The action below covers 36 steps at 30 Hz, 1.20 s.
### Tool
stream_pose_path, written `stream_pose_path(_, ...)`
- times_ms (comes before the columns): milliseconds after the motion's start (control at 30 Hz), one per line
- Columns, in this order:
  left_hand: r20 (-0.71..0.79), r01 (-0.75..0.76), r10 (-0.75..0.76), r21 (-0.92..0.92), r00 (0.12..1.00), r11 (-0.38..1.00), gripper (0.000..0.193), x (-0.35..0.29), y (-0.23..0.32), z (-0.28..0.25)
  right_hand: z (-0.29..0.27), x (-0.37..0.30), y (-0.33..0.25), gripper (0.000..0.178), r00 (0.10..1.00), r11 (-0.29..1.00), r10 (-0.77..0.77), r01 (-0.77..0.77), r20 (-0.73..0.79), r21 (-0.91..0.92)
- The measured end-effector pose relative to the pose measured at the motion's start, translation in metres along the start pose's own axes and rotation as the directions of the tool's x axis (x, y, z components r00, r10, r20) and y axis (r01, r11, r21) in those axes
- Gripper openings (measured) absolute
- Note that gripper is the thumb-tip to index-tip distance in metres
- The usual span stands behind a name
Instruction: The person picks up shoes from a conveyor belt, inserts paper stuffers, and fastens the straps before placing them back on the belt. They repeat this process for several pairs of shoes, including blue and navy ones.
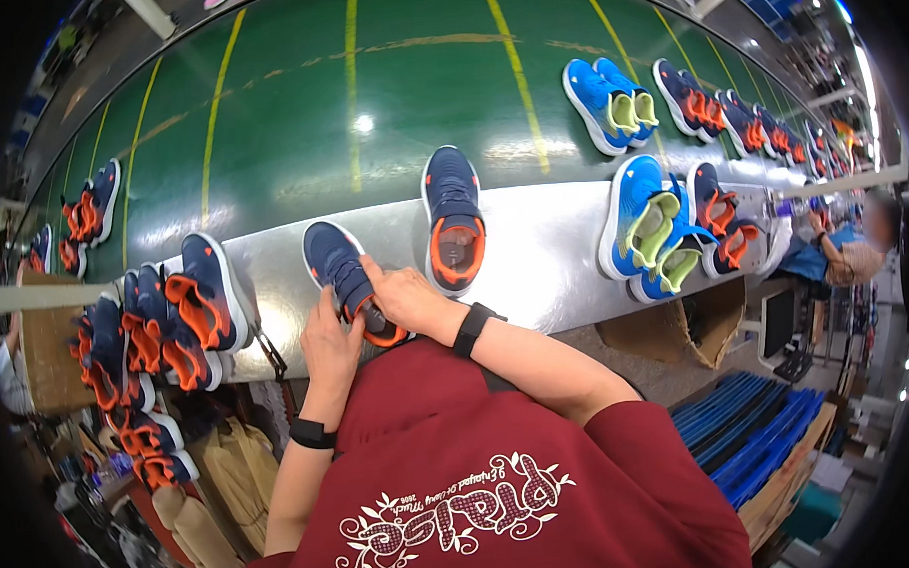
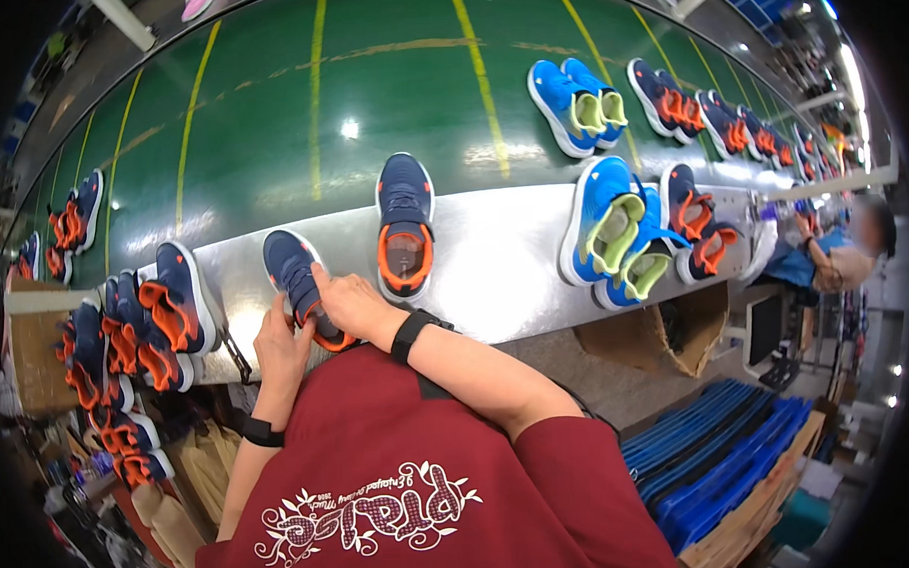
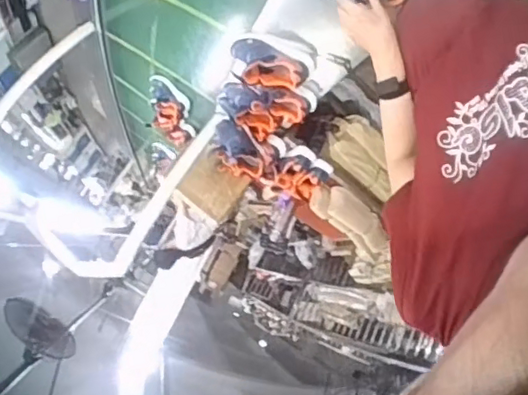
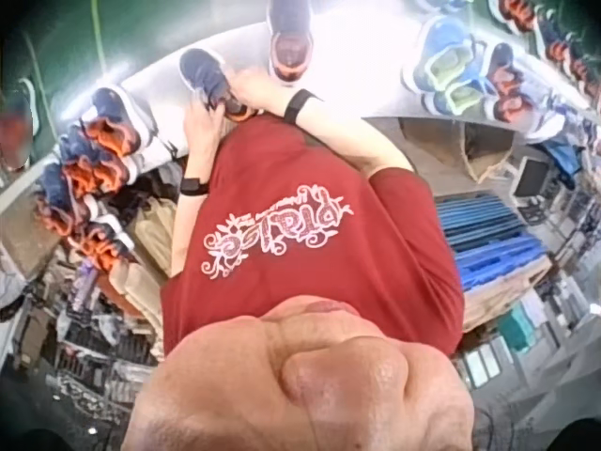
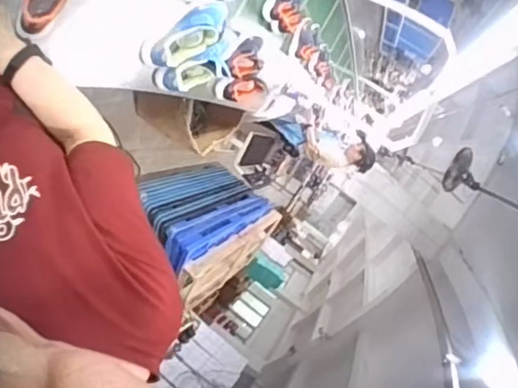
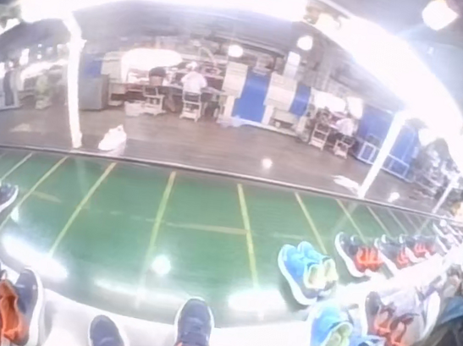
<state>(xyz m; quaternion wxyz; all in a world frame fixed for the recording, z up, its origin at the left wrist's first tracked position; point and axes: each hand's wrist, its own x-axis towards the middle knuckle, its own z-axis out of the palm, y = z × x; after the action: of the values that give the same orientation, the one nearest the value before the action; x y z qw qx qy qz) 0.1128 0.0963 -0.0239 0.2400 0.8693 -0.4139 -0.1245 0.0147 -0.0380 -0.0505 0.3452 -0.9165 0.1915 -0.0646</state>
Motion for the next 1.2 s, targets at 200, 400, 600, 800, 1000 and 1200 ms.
stream_pose_path(200, 0.057, 0.001, 0.001, -0.032, 0.998, 1.000, 0.052, -0.001, 0.003, 0.015, -0.006, -0.003, 0.010, 0.064, 0.999, 0.998, -0.052, 0.052, 0.000, -0.018)
stream_pose_path(400, -0.034, 0.165, -0.179, -0.247, 0.983, 0.955, 0.055, 0.009, 0.012, 0.029, -0.055, -0.018, 0.007, 0.042, 0.992, 0.992, -0.126, 0.126, -0.026, -0.011)
stream_pose_path(600, -0.011, 0.017, -0.019, -0.140, 1.000, 0.990, 0.053, 0.046, 0.046, 0.052, -0.101, -0.040, 0.056, 0.024, 0.742, 0.996, -0.032, 0.082, -0.669, 0.044)
stream_pose_path(800, -0.034, -0.022, 0.023, 0.011, 0.999, 1.000, 0.061, 0.031, 0.084, 0.036, -0.106, -0.079, 0.155, 0.030, 0.592, 0.928, 0.366, -0.289, -0.718, 0.235)
stream_pose_path(1000, 0.320, -0.257, 0.264, -0.064, 0.910, 0.964, 0.069, 0.018, 0.135, 0.059, -0.090, -0.092, 0.203, 0.046, 0.620, 0.838, 0.403, -0.546, -0.673, -0.001)
stream_pose_path(1200, 0.200, -0.070, 0.028, 0.205, 0.979, 0.976, 0.048, 0.036, 0.149, 0.096, -0.085, -0.085, 0.197, 0.053, 0.695, 0.811, 0.440, -0.580, -0.569, -0.080)
